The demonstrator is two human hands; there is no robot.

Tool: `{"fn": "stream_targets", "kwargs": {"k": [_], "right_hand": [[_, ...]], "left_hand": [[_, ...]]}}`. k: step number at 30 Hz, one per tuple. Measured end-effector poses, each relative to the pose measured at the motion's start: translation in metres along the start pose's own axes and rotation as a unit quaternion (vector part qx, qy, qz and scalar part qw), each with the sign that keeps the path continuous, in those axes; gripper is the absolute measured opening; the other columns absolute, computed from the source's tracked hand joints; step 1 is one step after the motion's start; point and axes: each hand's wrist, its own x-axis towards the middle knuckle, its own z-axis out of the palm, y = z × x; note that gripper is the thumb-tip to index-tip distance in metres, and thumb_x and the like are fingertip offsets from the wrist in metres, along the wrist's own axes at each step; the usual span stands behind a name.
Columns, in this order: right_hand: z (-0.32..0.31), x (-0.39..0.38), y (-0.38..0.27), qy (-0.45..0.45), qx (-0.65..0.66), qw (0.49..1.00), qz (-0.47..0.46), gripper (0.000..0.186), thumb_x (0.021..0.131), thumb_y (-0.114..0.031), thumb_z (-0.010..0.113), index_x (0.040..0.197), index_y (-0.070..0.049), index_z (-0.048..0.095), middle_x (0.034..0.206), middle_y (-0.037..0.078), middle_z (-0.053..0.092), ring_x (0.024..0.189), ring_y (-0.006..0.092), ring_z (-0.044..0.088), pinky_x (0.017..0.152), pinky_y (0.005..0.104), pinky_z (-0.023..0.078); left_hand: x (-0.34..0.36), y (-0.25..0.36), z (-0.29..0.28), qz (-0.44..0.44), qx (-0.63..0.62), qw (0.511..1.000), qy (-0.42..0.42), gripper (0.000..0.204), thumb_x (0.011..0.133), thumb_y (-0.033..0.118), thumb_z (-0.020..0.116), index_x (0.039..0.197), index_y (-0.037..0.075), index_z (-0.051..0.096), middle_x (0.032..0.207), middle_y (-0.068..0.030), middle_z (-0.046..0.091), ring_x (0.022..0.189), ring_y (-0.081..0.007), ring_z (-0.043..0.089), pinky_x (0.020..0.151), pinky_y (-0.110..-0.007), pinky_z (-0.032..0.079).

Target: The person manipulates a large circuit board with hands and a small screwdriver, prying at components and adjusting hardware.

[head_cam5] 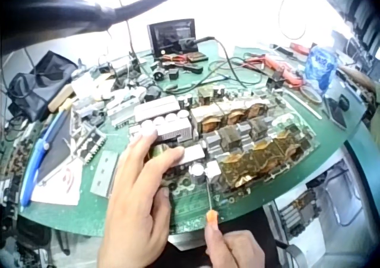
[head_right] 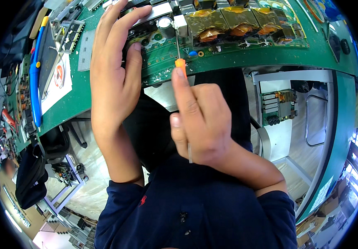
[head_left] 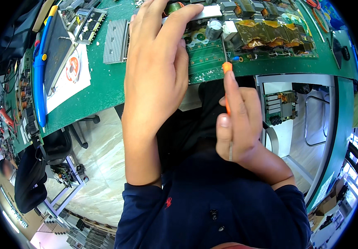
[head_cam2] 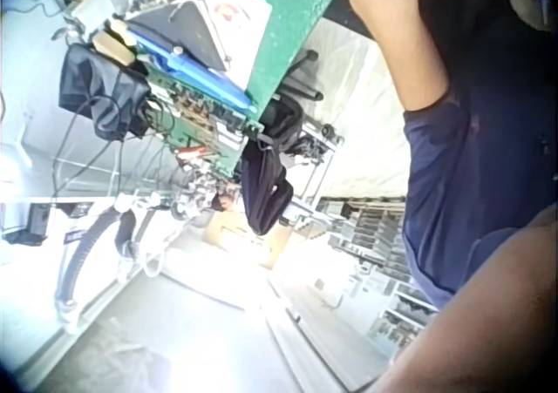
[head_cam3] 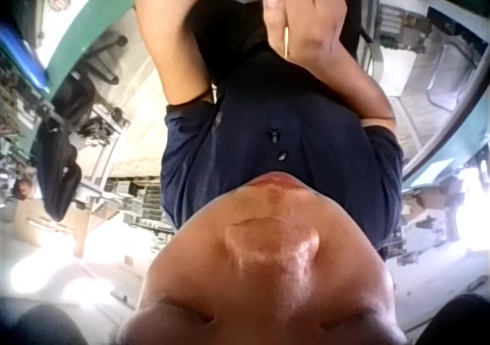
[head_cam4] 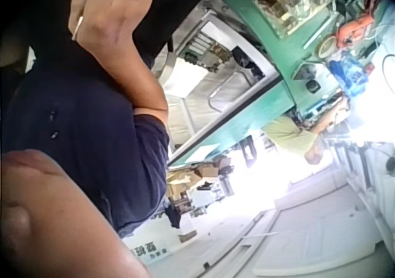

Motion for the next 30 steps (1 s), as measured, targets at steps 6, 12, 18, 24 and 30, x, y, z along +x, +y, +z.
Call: {"fn": "stream_targets", "kwargs": {"k": [6, 12, 18, 24, 30], "right_hand": [[-0.026, 0.007, 0.015, -0.069, -0.015, 0.997, -0.042, 0.059, 0.079, -0.004, 0.062, 0.134, 0.018, 0.056, 0.092, 0.017, 0.059, 0.075, 0.03, 0.057, 0.07, 0.0402, 0.051], [-0.036, 0.011, 0.021, -0.104, -0.03, 0.992, -0.065, 0.063, 0.075, -0.003, 0.064, 0.134, 0.017, 0.057, 0.09, 0.016, 0.058, 0.075, 0.0301, 0.058, 0.07, 0.0405, 0.052], [-0.042, 0.017, 0.025, -0.124, -0.031, 0.987, -0.092, 0.063, 0.073, -0.004, 0.065, 0.133, 0.017, 0.058, 0.089, 0.016, 0.058, 0.074, 0.0303, 0.059, 0.07, 0.0408, 0.053], [-0.041, 0.016, 0.025, -0.123, -0.017, 0.989, -0.08, 0.061, 0.076, -0.004, 0.063, 0.133, 0.018, 0.057, 0.09, 0.017, 0.059, 0.074, 0.0307, 0.058, 0.069, 0.0409, 0.052], [-0.019, 0.005, 0.005, -0.054, 0.002, 0.999, -0.007, 0.054, 0.088, -0.007, 0.059, 0.133, 0.022, 0.053, 0.095, 0.02, 0.06, 0.075, 0.0294, 0.056, 0.068, 0.0399, 0.05]], "left_hand": [[0.0, 0.0, 0.001, -0.003, 0.0, 1.0, 0.003, 0.041, 0.081, 0.003, 0.067, 0.123, 0.004, 0.069, 0.14, -0.0192, 0.057, 0.131, -0.035, 0.052, 0.108, -0.041, 0.04], [0.001, 0.001, 0.001, -0.005, 0.001, 1.0, 0.002, 0.042, 0.082, 0.003, 0.066, 0.123, 0.004, 0.069, 0.141, -0.0194, 0.057, 0.132, -0.0352, 0.051, 0.108, -0.041, 0.04], [0.001, 0.001, -0.001, -0.009, 0.003, 1.0, 0.002, 0.042, 0.082, 0.002, 0.065, 0.124, 0.004, 0.068, 0.141, -0.0196, 0.056, 0.133, -0.0353, 0.051, 0.109, -0.041, 0.039], [0.0, 0.001, 0.0, -0.012, 0.003, 1.0, 0.002, 0.043, 0.082, 0.002, 0.065, 0.125, 0.004, 0.068, 0.142, -0.0199, 0.056, 0.133, -0.0355, 0.05, 0.109, -0.042, 0.039], [0.0, 0.0, 0.0, -0.015, 0.002, 1.0, 0.003, 0.043, 0.082, 0.002, 0.064, 0.125, 0.004, 0.067, 0.142, -0.0201, 0.056, 0.134, -0.0357, 0.049, 0.11, -0.042, 0.038]]}}
